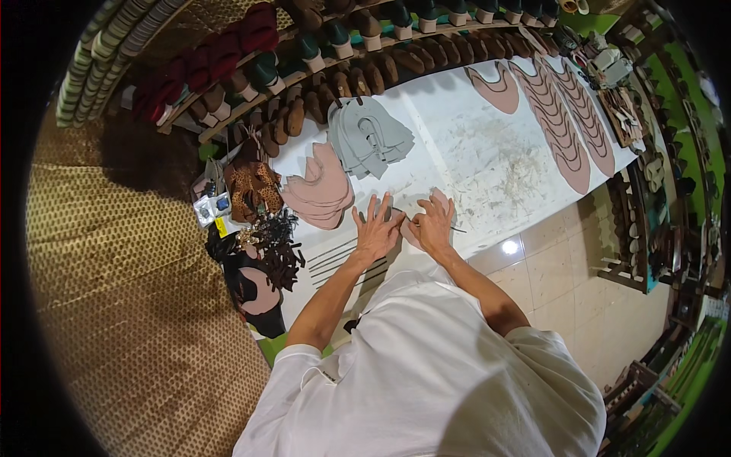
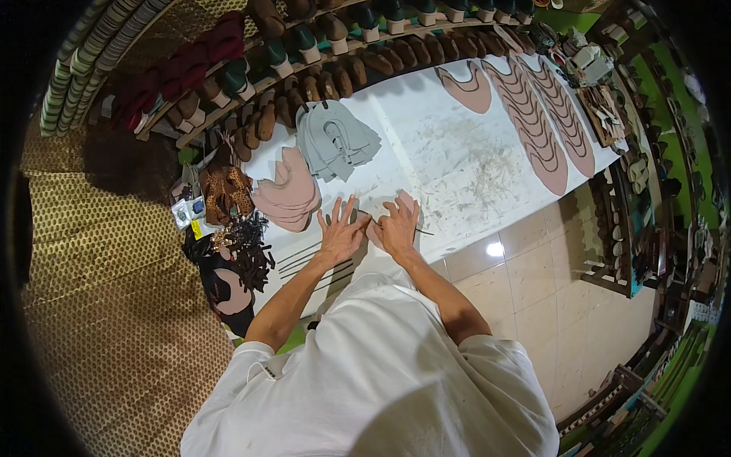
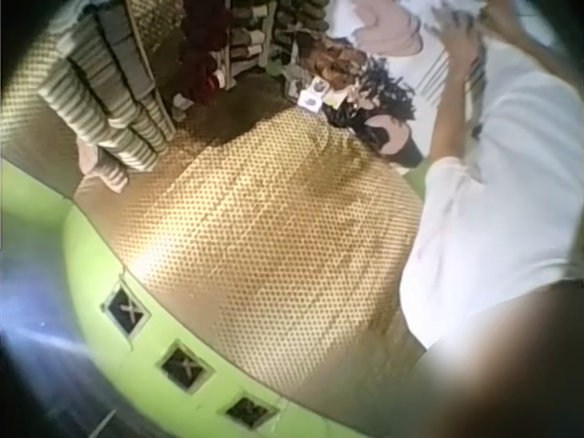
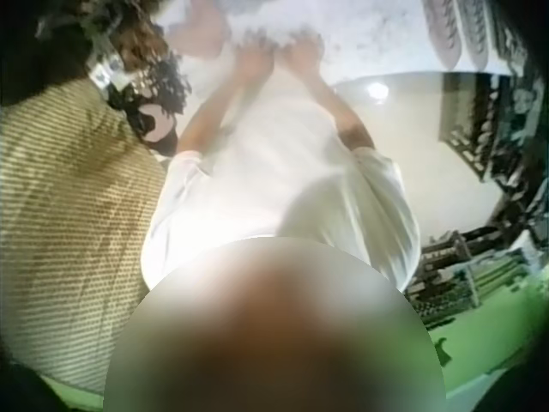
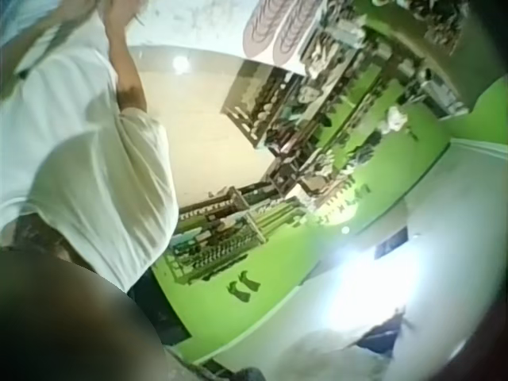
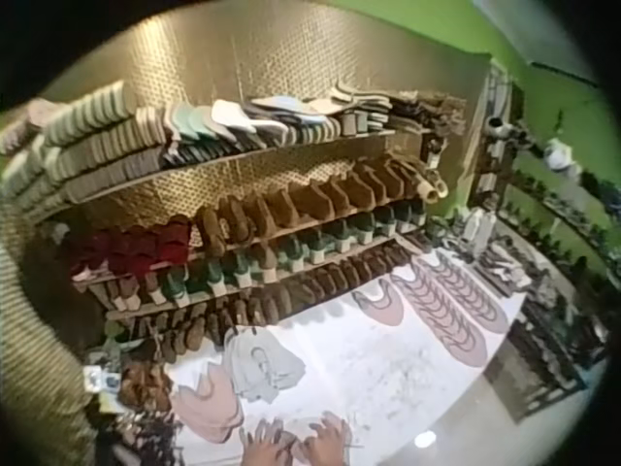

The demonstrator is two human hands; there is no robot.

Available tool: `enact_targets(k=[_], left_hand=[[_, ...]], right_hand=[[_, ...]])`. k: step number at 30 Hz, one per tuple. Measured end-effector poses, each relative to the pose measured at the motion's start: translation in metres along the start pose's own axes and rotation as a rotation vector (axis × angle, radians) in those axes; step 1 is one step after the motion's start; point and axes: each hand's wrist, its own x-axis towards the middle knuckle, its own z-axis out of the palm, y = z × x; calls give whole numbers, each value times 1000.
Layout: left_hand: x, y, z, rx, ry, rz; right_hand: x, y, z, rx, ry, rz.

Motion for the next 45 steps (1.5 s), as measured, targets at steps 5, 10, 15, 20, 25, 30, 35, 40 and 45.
enact_targets(k=[5, 10, 15, 20, 25, 30, 35, 40, 45], left_hand=[[-1, 2, 1, -38, 49, -28], [0, 0, 4, -43, 20, -39], [0, -1, 5, -33, 20, -33], [1, -1, 5, -37, 54, -12], [1, 3, 3, -129, 59, -42], [-3, 4, 4, -54, 72, 44], [-3, 6, 5, -15, 32, 40], [-4, 9, 8, -1, 22, 50], [-9, 15, 12, 16, 25, 21]], right_hand=[[-3, 6, -3, 25, 1, 13], [-1, 5, -6, 26, 15, 9], [-1, 2, -1, -58, 39, -134], [-1, 1, -1, -71, 24, -131], [-1, 0, 0, -70, 25, -111], [-1, -1, -2, -53, 4, -95], [-2, -1, 2, -85, 13, -112], [-3, 0, 1, -81, 34, -121], [-14, 6, -15, 59, -20, -77]])
